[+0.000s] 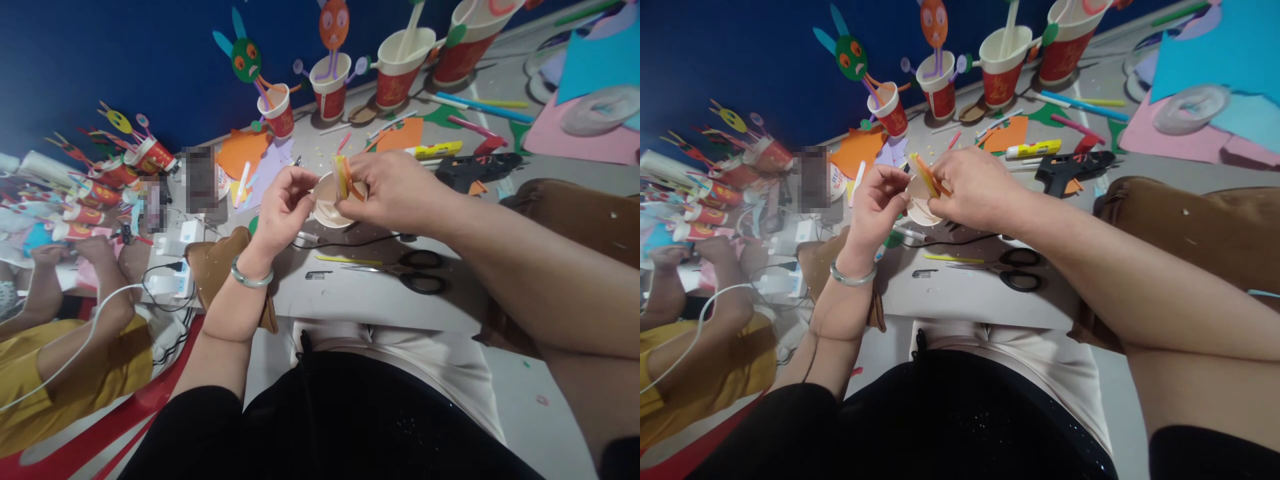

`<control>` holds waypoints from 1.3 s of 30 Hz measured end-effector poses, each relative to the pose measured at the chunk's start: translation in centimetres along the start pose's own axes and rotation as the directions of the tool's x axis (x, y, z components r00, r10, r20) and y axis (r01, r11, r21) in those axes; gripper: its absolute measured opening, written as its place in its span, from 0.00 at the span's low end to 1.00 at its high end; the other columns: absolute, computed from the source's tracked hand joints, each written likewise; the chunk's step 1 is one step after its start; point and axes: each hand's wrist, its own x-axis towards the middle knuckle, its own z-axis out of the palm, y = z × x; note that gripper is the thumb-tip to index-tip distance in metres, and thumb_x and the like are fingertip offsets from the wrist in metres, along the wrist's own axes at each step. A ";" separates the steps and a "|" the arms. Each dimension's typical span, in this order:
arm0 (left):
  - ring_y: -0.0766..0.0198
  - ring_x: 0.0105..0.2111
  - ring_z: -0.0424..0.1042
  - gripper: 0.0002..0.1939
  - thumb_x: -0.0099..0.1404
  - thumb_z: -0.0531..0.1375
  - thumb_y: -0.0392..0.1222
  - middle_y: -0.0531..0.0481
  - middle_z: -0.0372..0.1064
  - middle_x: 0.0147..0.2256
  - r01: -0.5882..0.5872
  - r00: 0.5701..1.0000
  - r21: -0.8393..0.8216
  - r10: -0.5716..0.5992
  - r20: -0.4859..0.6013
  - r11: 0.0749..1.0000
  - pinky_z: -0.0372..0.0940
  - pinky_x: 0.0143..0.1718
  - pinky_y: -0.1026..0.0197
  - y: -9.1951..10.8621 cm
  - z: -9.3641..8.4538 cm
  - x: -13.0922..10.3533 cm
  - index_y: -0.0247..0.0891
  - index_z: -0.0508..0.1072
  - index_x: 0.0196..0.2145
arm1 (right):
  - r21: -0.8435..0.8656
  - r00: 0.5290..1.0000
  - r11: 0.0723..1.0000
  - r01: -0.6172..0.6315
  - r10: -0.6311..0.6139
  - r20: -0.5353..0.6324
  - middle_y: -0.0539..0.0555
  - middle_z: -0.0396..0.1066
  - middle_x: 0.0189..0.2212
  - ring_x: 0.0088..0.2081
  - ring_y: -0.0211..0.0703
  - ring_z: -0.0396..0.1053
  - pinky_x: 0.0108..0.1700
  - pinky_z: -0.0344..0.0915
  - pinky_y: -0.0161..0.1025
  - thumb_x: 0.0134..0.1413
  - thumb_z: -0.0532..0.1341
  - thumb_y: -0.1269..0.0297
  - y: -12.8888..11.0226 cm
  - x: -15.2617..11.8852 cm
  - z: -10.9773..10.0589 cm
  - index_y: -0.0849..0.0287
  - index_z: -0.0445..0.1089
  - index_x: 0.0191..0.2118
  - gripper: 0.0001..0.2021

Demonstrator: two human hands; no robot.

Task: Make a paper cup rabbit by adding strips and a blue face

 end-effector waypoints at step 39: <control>0.71 0.34 0.80 0.09 0.77 0.61 0.40 0.52 0.80 0.37 0.270 0.946 -0.358 -0.316 -0.076 0.894 0.78 0.43 0.63 0.5 0.4 0.8 0.40 0.70 0.36 | 0.008 0.993 1.000 0.021 -0.020 -0.116 0.56 0.73 0.27 0.36 0.55 0.74 0.34 0.66 0.47 0.57 0.66 0.53 0.8 0.6 -0.7 0.53 0.73 0.29 0.11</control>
